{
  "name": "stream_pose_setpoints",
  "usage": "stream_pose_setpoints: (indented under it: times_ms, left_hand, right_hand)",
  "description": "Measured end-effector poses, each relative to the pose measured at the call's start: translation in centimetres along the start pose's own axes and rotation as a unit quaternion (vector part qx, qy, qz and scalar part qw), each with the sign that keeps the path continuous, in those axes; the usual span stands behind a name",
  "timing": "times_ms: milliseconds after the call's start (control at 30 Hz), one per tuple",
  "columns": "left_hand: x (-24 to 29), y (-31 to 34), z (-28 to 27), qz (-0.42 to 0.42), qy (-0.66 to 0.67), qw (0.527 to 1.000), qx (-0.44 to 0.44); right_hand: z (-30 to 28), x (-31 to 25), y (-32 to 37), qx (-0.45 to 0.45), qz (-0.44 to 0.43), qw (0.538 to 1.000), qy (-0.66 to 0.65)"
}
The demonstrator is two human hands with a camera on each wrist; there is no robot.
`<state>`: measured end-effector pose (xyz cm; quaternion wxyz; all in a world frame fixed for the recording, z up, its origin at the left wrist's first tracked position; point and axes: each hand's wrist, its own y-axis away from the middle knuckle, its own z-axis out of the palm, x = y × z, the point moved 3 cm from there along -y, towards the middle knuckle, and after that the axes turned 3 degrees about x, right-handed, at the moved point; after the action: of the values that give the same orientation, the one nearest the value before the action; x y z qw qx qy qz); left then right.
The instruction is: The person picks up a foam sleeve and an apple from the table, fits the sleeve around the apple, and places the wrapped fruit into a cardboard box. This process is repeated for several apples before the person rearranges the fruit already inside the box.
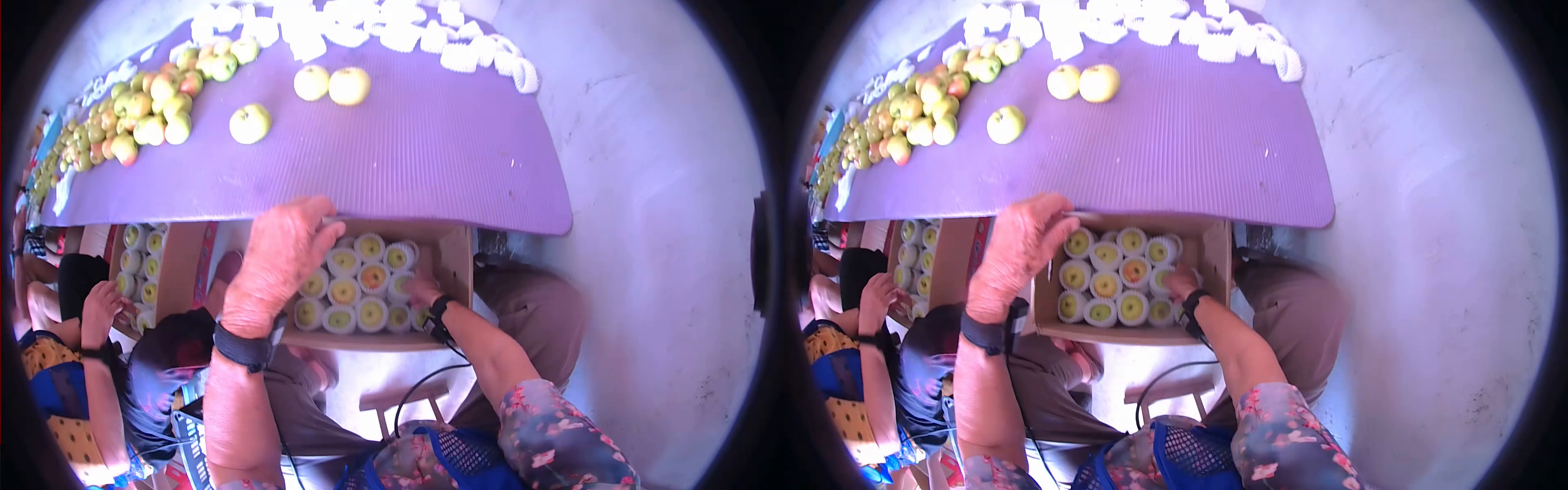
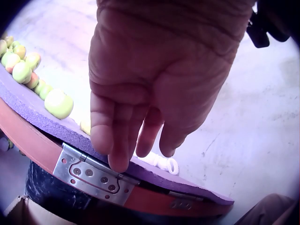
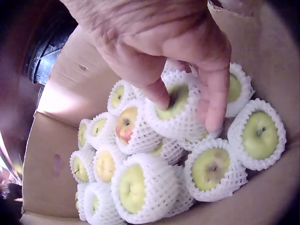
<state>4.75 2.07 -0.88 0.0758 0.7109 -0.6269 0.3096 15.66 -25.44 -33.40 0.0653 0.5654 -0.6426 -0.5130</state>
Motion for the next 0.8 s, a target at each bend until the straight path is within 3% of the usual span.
stream_pose_setpoints:
  times_ms: [100, 200, 400, 600, 700, 800]
  left_hand:
    - [2.0, 0.9, 1.1, 0.008, -0.025, 1.0, 0.008]
    - [2.3, 1.1, 1.0, 0.013, -0.027, 0.999, 0.024]
    - [1.6, 0.9, 1.0, 0.001, -0.017, 0.999, 0.028]
    - [1.9, 1.0, 0.9, -0.008, -0.002, 1.0, 0.025]
    - [2.0, 1.2, 0.5, -0.001, -0.001, 0.999, 0.037]
    - [2.1, 1.3, 0.2, 0.01, 0.007, 0.999, 0.048]
  right_hand:
    - [0.0, 1.2, -0.3, 0.034, -0.033, 0.999, -0.009]
    - [-0.8, 0.6, 0.0, -0.013, 0.014, 0.998, 0.066]
    - [-4.0, -4.7, 5.7, -0.063, -0.06, 0.974, 0.21]
    - [-2.9, -11.6, 11.9, -0.2, -0.165, 0.848, 0.461]
    - [-3.8, -14.8, 16.7, -0.277, -0.267, 0.847, 0.367]
    - [-5.3, -18.5, 20.8, -0.302, -0.366, 0.814, 0.336]
